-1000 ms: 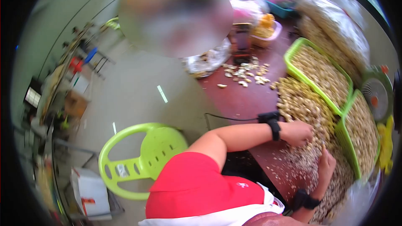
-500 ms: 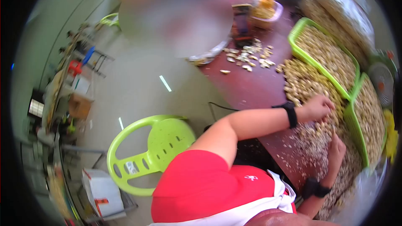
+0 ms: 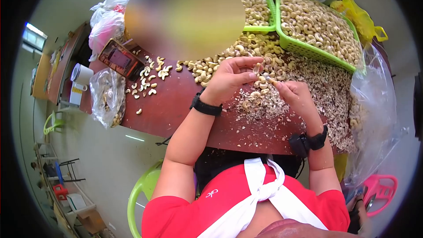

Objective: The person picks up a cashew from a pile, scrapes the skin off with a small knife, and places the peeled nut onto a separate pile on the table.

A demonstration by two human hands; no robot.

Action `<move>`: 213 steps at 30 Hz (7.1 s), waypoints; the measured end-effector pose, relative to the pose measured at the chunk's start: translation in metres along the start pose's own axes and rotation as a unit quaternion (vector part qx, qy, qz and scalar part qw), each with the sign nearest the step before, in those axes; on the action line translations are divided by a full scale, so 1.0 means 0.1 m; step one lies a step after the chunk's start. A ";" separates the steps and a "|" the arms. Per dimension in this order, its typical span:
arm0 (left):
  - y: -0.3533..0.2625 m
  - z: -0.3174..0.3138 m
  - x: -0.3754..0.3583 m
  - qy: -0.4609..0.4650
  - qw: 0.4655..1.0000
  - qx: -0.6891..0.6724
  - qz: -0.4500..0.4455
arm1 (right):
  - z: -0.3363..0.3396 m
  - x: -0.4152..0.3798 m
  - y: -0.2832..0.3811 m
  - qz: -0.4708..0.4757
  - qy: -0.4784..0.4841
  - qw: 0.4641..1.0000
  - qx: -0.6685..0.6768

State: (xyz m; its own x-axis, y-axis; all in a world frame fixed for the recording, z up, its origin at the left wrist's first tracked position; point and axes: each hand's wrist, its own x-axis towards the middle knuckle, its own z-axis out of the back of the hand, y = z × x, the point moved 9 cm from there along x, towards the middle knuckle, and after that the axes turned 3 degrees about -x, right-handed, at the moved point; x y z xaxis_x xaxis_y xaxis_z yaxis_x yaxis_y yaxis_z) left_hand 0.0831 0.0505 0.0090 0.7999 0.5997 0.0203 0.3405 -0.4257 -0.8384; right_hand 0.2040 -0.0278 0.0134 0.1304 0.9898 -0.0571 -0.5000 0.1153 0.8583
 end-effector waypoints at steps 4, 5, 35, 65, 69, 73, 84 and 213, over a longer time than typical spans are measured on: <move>0.02 0.01 0.00 -0.012 1.000 0.027 0.002 | -0.03 0.00 0.01 0.006 0.007 1.000 -0.017; 0.01 -0.01 0.00 -0.011 0.999 0.030 0.006 | -0.03 -0.01 0.05 0.006 0.010 1.000 -0.012; 0.17 0.01 -0.05 -0.047 0.993 -0.004 0.107 | 0.00 0.00 -0.04 -0.016 -0.004 1.000 -0.016; -0.01 -0.11 -0.02 0.017 0.999 0.024 -0.038 | 0.01 -0.06 0.12 0.028 0.012 0.999 0.020; -0.02 -0.11 -0.02 0.013 0.998 0.039 -0.052 | -0.02 -0.05 0.11 0.028 0.013 0.999 0.016; -0.07 -0.13 -0.03 0.002 0.993 0.087 -0.080 | -0.02 -0.05 0.12 0.035 0.003 0.999 0.007; 0.07 -0.04 -0.05 -0.014 0.994 0.103 0.015 | -0.01 -0.03 0.00 -0.005 0.008 1.000 -0.006; 0.18 0.17 -0.11 -0.077 0.971 0.170 0.150 | -0.09 -0.02 -0.15 -0.065 0.022 0.998 -0.013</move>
State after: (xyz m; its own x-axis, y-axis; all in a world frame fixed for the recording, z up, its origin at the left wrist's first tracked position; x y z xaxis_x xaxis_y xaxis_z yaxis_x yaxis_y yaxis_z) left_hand 0.0721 0.0484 -0.0155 0.7455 0.5890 -0.3118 -0.0997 -0.3641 -0.9260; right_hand 0.2038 -0.0305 -0.0041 0.1583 0.9691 -0.1890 -0.5029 0.2439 0.8292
